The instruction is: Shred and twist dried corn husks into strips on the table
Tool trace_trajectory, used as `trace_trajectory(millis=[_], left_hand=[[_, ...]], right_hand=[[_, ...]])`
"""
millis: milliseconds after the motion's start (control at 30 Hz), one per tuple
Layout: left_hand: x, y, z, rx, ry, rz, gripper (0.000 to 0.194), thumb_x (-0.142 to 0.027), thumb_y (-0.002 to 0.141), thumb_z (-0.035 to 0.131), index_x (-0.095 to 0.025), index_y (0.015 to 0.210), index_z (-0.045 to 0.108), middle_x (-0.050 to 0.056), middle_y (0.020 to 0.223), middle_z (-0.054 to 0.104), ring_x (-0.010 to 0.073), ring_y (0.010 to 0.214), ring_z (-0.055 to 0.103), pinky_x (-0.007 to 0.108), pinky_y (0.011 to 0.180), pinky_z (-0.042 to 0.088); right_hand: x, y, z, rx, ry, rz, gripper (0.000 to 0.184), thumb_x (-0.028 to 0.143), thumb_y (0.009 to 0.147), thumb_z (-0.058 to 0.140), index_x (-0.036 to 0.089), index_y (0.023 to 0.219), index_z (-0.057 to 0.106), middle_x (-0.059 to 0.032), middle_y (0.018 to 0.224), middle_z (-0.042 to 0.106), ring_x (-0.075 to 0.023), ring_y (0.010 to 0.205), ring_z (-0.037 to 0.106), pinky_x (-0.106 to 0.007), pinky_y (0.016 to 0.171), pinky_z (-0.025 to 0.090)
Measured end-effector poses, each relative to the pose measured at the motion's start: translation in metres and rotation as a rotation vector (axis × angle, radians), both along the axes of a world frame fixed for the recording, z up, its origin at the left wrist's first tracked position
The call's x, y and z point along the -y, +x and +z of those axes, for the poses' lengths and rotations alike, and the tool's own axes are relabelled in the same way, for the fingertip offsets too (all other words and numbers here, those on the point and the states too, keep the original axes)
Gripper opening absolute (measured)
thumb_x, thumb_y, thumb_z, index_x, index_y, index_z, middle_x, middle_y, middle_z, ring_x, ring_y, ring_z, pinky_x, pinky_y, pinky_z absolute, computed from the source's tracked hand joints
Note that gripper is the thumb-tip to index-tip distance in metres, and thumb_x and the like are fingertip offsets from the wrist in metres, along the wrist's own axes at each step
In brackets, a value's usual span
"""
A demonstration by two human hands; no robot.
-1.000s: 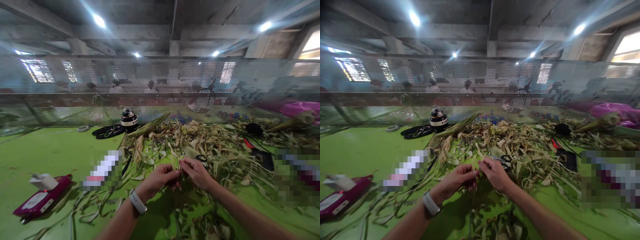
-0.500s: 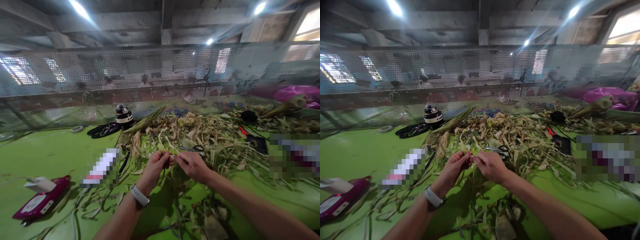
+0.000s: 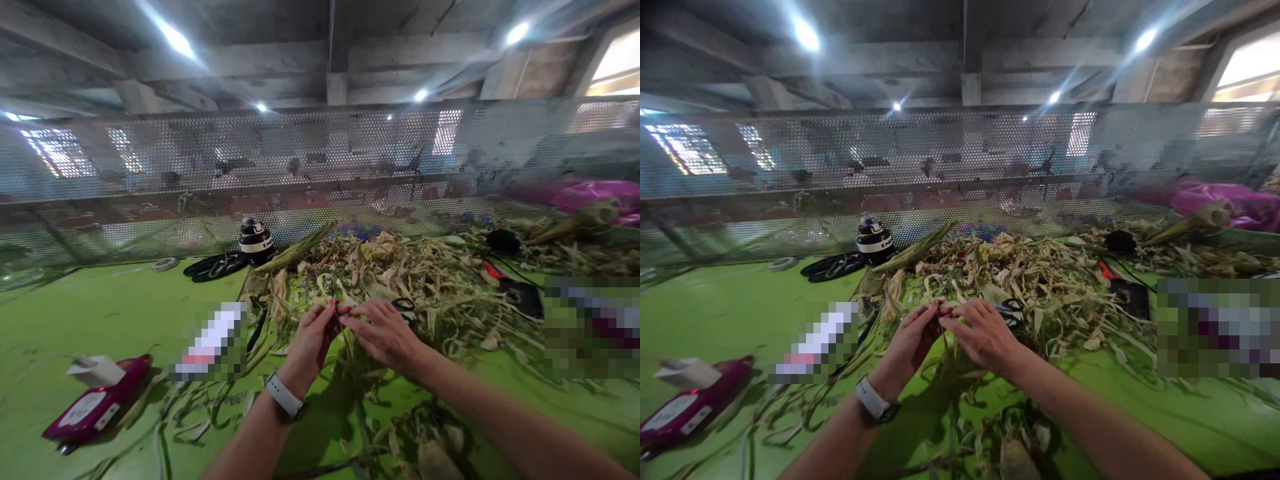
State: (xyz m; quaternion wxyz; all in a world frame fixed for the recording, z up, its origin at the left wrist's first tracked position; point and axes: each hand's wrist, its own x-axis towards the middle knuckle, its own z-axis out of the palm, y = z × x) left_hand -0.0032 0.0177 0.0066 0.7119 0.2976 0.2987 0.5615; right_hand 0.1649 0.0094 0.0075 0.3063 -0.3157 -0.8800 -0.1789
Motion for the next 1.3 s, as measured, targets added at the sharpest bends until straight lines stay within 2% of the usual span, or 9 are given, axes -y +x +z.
trace_trajectory(millis=[167,333,433,500,633,800,1000,1133,1300], left_hand=[[0.0,0.003,-0.004,0.029,0.051,-0.021,0.019,-0.024,0.063,0.074,-0.015,0.076,0.063,0.001,0.076,0.068,0.0101,0.073,0.063,0.017,0.066,0.047],[-0.002,0.004,-0.008,-0.005,0.016,-0.029,0.03,-0.024,0.053,0.08,-0.015,0.075,0.064,0.0,0.071,0.067,0.011,0.069,0.061,0.02,0.067,0.045],[-0.001,0.003,-0.008,-0.121,0.084,-0.023,0.029,-0.026,0.058,0.077,-0.015,0.081,0.064,0.002,0.073,0.067,0.0115,0.069,0.06,0.021,0.065,0.043],[0.001,0.003,-0.007,-0.201,0.151,-0.035,0.025,-0.027,0.062,0.074,-0.014,0.081,0.064,0.002,0.074,0.066,0.0107,0.068,0.058,0.021,0.065,0.042],[0.006,0.004,-0.002,-0.314,0.23,-0.077,0.02,-0.028,0.067,0.07,-0.015,0.081,0.064,0.002,0.077,0.066,0.0113,0.071,0.057,0.021,0.066,0.04],[0.01,0.004,0.004,-0.346,0.292,-0.114,0.022,-0.024,0.068,0.069,-0.016,0.087,0.064,0.003,0.083,0.066,0.0138,0.08,0.058,0.024,0.075,0.042],[0.008,0.004,-0.003,-0.449,0.343,-0.08,0.023,-0.028,0.067,0.07,-0.017,0.085,0.061,0.001,0.079,0.065,0.0128,0.076,0.058,0.024,0.073,0.043],[0.007,0.005,-0.005,-0.539,0.389,-0.048,0.022,-0.031,0.07,0.067,-0.017,0.085,0.059,-0.002,0.074,0.06,0.0112,0.072,0.054,0.022,0.068,0.042],[0.009,0.005,-0.004,-0.539,0.403,-0.104,0.024,-0.028,0.073,0.062,-0.017,0.093,0.057,0.0,0.079,0.059,0.013,0.075,0.052,0.025,0.07,0.042]], right_hand=[[0.006,-0.009,-0.008,0.064,0.092,0.073,0.028,0.014,0.081,0.051,0.026,0.106,0.057,-0.0042,0.095,0.057,-0.0193,0.093,0.046,-0.036,0.085,0.037],[0.009,-0.011,-0.004,0.06,0.03,0.197,0.016,0.016,0.083,0.05,0.021,0.095,0.058,-0.0024,0.085,0.061,-0.0157,0.079,0.049,-0.029,0.074,0.04],[0.011,-0.012,-0.002,-0.102,0.033,0.189,0.015,0.017,0.082,0.054,0.022,0.094,0.059,-0.0023,0.087,0.062,-0.0158,0.083,0.051,-0.031,0.077,0.039],[0.01,-0.014,-0.002,-0.299,0.024,0.11,0.009,0.018,0.081,0.057,0.023,0.088,0.06,-0.0024,0.09,0.061,-0.0166,0.086,0.052,-0.033,0.08,0.038],[0.004,-0.015,-0.002,-0.656,-0.182,-0.02,0.005,0.022,0.083,0.055,0.02,0.079,0.058,-0.0044,0.087,0.059,-0.0182,0.088,0.054,-0.033,0.08,0.04],[0.001,-0.013,-0.003,-0.724,-0.533,-0.037,0.012,0.025,0.087,0.046,0.019,0.08,0.054,-0.0009,0.071,0.057,-0.0142,0.066,0.054,-0.025,0.062,0.043],[0.004,-0.015,-0.005,-0.681,-0.496,-0.089,0.009,0.025,0.087,0.043,0.02,0.082,0.049,0.0003,0.069,0.053,-0.0126,0.061,0.05,-0.023,0.059,0.04],[0.003,-0.017,-0.009,-0.704,-0.565,-0.078,0.008,0.026,0.087,0.043,0.02,0.083,0.046,0.0008,0.068,0.053,-0.0122,0.06,0.05,-0.022,0.057,0.04],[0.004,-0.018,-0.01,-0.716,-0.631,-0.085,0.01,0.028,0.089,0.04,0.02,0.085,0.045,0.0012,0.067,0.054,-0.0121,0.057,0.05,-0.022,0.055,0.038]])
